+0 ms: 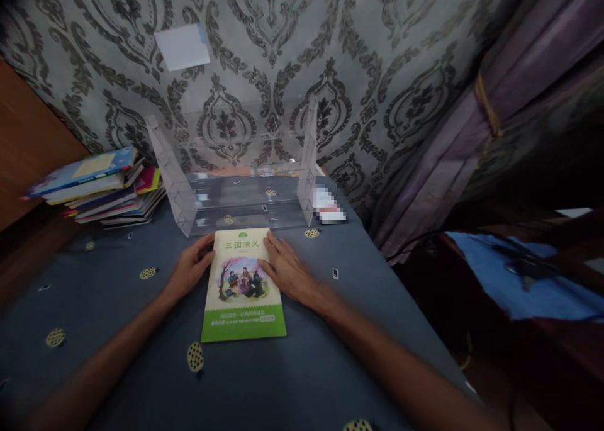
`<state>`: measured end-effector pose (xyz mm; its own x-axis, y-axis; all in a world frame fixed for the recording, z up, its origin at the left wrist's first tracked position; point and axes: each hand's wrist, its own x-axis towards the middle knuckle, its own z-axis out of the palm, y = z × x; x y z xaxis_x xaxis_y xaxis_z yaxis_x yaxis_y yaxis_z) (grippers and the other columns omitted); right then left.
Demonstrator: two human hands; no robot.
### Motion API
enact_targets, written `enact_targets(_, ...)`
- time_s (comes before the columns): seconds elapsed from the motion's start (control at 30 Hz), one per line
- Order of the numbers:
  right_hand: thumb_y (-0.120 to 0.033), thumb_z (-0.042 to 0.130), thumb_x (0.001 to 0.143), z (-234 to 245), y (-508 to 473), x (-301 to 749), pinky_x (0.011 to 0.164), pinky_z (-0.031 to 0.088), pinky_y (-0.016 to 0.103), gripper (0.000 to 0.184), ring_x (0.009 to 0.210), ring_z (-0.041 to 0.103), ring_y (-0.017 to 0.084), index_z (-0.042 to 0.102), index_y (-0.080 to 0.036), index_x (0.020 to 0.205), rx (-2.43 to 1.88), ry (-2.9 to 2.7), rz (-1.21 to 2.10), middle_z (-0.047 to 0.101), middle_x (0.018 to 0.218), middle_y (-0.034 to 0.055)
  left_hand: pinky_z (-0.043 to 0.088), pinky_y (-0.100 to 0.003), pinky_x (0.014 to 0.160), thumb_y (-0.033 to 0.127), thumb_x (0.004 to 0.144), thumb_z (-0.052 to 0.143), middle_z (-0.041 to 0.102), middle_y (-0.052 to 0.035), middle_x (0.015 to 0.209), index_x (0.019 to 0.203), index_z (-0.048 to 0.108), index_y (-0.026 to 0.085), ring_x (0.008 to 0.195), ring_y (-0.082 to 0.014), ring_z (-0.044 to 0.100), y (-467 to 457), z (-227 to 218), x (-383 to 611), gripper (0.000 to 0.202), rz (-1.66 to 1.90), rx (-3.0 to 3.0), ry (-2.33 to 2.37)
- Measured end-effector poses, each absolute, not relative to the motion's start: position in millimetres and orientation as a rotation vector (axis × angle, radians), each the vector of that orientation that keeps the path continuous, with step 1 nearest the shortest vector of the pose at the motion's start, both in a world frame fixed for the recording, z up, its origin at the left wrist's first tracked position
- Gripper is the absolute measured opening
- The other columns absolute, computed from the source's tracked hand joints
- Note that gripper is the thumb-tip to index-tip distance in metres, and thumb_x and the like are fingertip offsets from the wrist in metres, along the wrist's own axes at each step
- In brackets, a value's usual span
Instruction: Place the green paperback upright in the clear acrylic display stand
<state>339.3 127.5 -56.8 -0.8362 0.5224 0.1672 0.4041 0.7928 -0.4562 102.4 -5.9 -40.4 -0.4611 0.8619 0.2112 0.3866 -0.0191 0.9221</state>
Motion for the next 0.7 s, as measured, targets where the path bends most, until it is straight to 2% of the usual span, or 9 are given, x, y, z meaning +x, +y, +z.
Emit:
enact_targets(0.1,-0.056,0.034,0.101,-57,128,340,0.121,0.031,0.053,0.067,0.149,0.031,0.031,0.032,-0.018,0.156,-0.694,-2.669,0.613,0.029,0.163,0.0141,0.056,-0.037,0.09,0.026,0.072,0.075,0.067,-0.0126,0.129,0.126,0.062,0.019,0.107,-0.0263,0.069,-4,-38,108,0.056,1.643,0.83,1.569)
enact_targets(0.2,-0.056,0.033,0.101,-56,128,341,0.121,0.031,0.053,0.067,0.149,0.031,0.031,0.031,-0.019,0.157,-0.691,-2.653,0.651,0.029,0.163,0.0135,0.059,-0.034,0.08,0.026,0.07,0.081,0.074,-0.0149,0.113,0.116,0.065,0.014,0.098,-0.0278,0.073,-5,-32,118,0.05,1.557,0.568,1.346)
enact_targets(0.3,-0.057,0.032,0.102,-55,128,342,0.121,0.031,0.052,0.068,0.149,0.031,0.031,0.031,-0.018,0.157,-0.687,-2.627,0.711,0.03,0.163,0.0132,0.061,-0.034,0.078,0.024,0.072,0.081,0.077,-0.0149,0.103,0.109,0.068,0.011,0.096,-0.0286,0.074,-6,-25,127,0.041,1.486,0.492,1.192)
enact_targets(0.5,-0.06,0.035,0.1,-52,125,341,0.123,0.027,0.051,0.07,0.15,0.028,0.03,0.033,-0.018,0.156,-0.689,-2.464,0.921,0.03,0.163,0.0129,0.063,-0.031,0.081,0.022,0.072,0.084,0.078,-0.0126,0.101,0.106,0.069,0.011,0.094,-0.0267,0.075,-6,-16,133,0.04,1.59,0.486,1.047)
enact_targets(0.6,-0.061,0.046,0.096,-44,124,338,0.119,0.033,0.054,0.07,0.145,0.038,0.033,0.041,-0.02,0.152,-0.682,-2.288,1.036,0.041,0.158,0.013,0.062,-0.033,0.085,0.022,0.071,0.085,0.077,-0.0135,0.104,0.109,0.068,0.01,0.1,-0.028,0.074,-6,-13,133,0.043,1.606,0.497,1.015)
enact_targets(0.67,-0.061,0.055,0.091,-36,123,336,0.108,0.046,0.052,0.067,0.13,0.056,0.033,0.051,-0.021,0.144,-0.666,-2.14,1.219,0.058,0.144,0.0136,0.061,-0.036,0.089,0.022,0.071,0.085,0.077,-0.0138,0.106,0.111,0.067,0.01,0.102,-0.0286,0.074,-7,-9,134,0.045,1.612,0.512,0.998)
enact_targets(0.7,-0.061,0.059,0.089,-31,123,335,0.098,0.054,0.048,0.064,0.116,0.065,0.031,0.057,-0.019,0.137,-0.656,-2.068,1.358,0.067,0.13,0.013,0.061,-0.037,0.091,0.023,0.071,0.085,0.077,-0.0139,0.107,0.112,0.066,0.011,0.102,-0.0289,0.073,-8,-7,134,0.046,1.615,0.522,0.992)
